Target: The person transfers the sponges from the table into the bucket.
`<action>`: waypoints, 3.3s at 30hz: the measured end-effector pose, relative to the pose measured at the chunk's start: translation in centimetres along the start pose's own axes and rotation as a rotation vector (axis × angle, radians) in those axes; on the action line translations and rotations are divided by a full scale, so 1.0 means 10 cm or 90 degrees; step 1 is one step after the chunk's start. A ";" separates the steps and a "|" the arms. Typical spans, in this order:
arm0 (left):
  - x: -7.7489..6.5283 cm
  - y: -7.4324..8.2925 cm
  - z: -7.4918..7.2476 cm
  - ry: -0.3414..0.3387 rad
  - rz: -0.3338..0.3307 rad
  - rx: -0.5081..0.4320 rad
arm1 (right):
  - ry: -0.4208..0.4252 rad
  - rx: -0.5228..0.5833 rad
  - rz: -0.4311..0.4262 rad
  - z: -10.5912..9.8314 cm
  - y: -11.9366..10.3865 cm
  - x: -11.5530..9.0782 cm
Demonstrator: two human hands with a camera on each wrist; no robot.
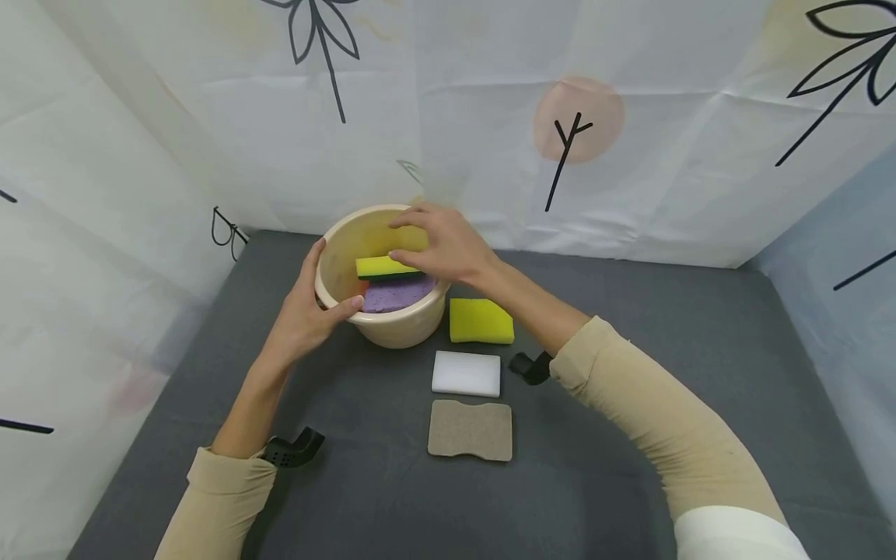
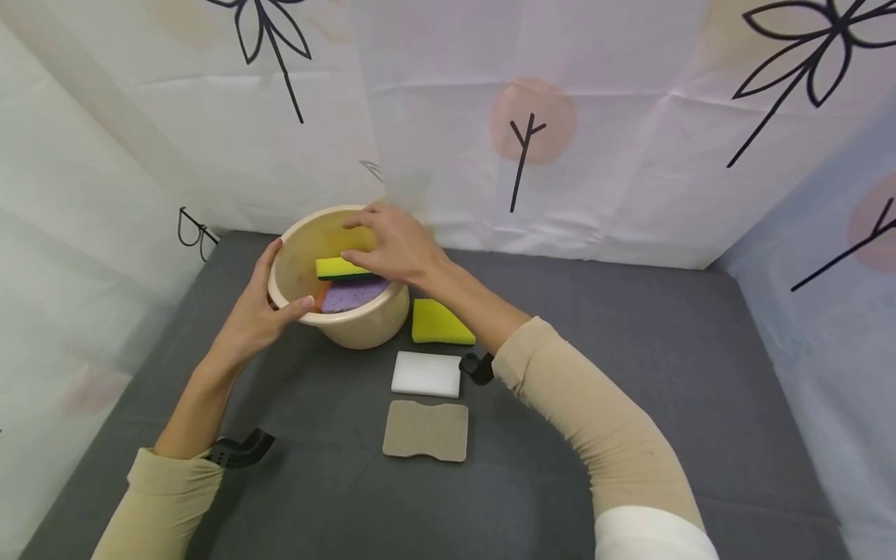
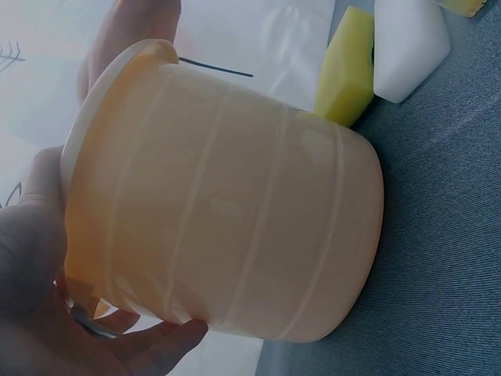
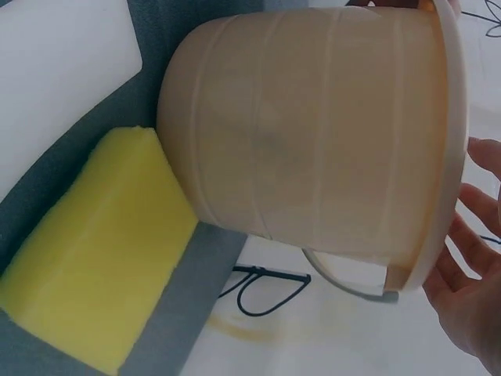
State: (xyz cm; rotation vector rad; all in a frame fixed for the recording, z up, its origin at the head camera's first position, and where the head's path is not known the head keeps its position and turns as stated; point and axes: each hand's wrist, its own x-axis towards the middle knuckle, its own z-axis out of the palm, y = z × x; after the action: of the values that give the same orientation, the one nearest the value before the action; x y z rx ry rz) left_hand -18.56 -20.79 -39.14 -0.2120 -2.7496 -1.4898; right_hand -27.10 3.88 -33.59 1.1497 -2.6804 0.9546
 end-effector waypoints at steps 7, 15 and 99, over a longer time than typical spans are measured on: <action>0.01 0.00 0.00 0.004 -0.003 0.007 | 0.008 0.014 0.016 -0.13 0.07 -0.16; 0.00 0.00 0.00 0.009 -0.003 0.014 | 0.052 0.056 0.000 -0.21 0.23 -0.43; 0.01 -0.04 0.00 0.011 0.012 -0.010 | -0.034 0.014 0.081 0.12 0.95 -1.45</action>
State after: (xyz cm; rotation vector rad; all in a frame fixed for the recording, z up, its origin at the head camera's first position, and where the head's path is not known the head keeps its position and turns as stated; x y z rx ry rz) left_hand -18.72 -20.98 -39.53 -0.2237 -2.7164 -1.5012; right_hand -22.95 17.32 -43.76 1.0337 -2.8225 0.9876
